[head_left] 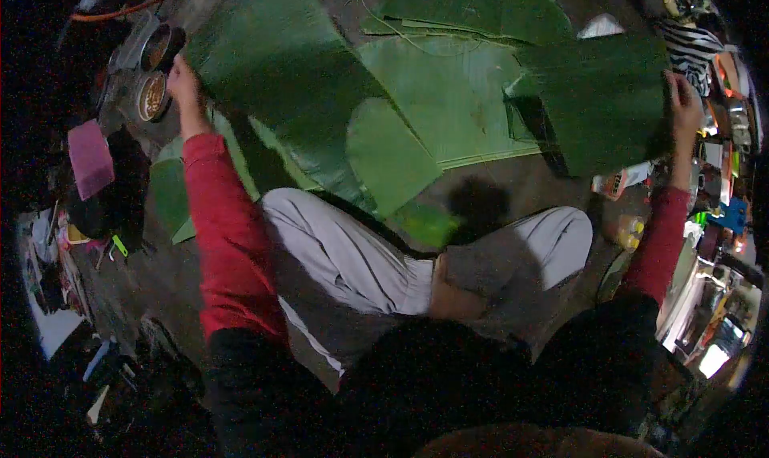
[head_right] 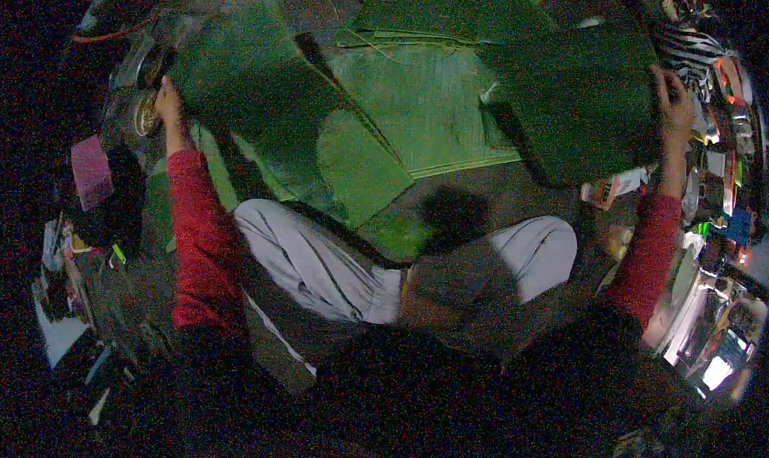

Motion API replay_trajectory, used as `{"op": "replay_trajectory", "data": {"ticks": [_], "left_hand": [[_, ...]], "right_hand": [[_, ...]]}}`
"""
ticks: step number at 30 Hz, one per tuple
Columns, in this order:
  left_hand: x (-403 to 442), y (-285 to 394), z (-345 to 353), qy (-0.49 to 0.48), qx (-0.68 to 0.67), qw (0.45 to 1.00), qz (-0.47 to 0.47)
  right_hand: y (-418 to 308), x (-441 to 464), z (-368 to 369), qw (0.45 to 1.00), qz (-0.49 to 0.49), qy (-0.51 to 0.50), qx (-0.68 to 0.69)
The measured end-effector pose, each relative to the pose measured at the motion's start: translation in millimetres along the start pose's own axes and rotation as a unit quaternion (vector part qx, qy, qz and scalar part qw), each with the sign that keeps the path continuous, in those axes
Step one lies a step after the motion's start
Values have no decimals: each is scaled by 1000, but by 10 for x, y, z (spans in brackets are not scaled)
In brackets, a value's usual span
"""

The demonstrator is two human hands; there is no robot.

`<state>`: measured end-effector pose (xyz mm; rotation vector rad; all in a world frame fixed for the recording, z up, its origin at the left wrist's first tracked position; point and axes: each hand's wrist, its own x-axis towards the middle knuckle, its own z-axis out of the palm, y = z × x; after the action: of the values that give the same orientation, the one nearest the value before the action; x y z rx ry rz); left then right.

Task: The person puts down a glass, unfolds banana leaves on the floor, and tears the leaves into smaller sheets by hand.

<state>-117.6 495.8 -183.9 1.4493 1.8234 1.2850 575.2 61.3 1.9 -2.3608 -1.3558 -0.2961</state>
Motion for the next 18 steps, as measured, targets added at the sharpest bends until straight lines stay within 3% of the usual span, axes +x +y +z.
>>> {"op": "replay_trajectory", "data": {"ticks": [2, 4, 5, 6, 7, 9, 10, 11, 12, 13, 14, 16, 17, 18], "left_hand": [[335, -475, -334, 17, 22, 999, 17], [692, -1032, -726, -53, -65, 996, -1], [984, -1267, -943, -21, 323, 946, 0], [969, -1261, -1006, -21, 323, 946, 0], [928, -1210, -1054, -63, 234, 963, 119], [821, -535, -987, -131, 462, 876, 34], [444, -1, -848, -158, 395, 898, 113], [-24, 430, -663, -183, 323, 909, 191], [-337, 573, -422, -185, 160, 902, 356], [-780, 934, -293, -271, 123, 898, 326], [-1158, 1261, -117, -327, 66, 873, 357], [-1802, 1871, 119, -415, -24, 799, 435], [-2045, 2002, 295, -458, -82, 778, 423], [-2236, 2113, 425, -498, -141, 751, 409]], "right_hand": [[143, -111, -198, 998, -51, 14, -32], [159, -202, -311, 997, 49, 0, 59], [117, -223, -326, 996, -3, -16, 87], [-154, -225, -315, 996, -3, -16, 87], [-640, -193, -256, 998, -19, -39, 40], [-1132, -132, -222, 993, -100, -56, -13], [-1244, -82, -190, 984, -168, -54, -19], [-1418, -65, -193, 985, -165, -53, -21], [-1617, -37, -209, 973, -221, -58, 28], [-1794, -7, -247, 956, -276, -64, 76], [-1944, 7, -347, 956, -277, -59, 75], [-2184, 91, -536, 946, -222, -210, 111], [-2056, 287, -532, 945, -244, -219, 7], [-2208, 460, -634, 945, -243, -217, 6]]}}
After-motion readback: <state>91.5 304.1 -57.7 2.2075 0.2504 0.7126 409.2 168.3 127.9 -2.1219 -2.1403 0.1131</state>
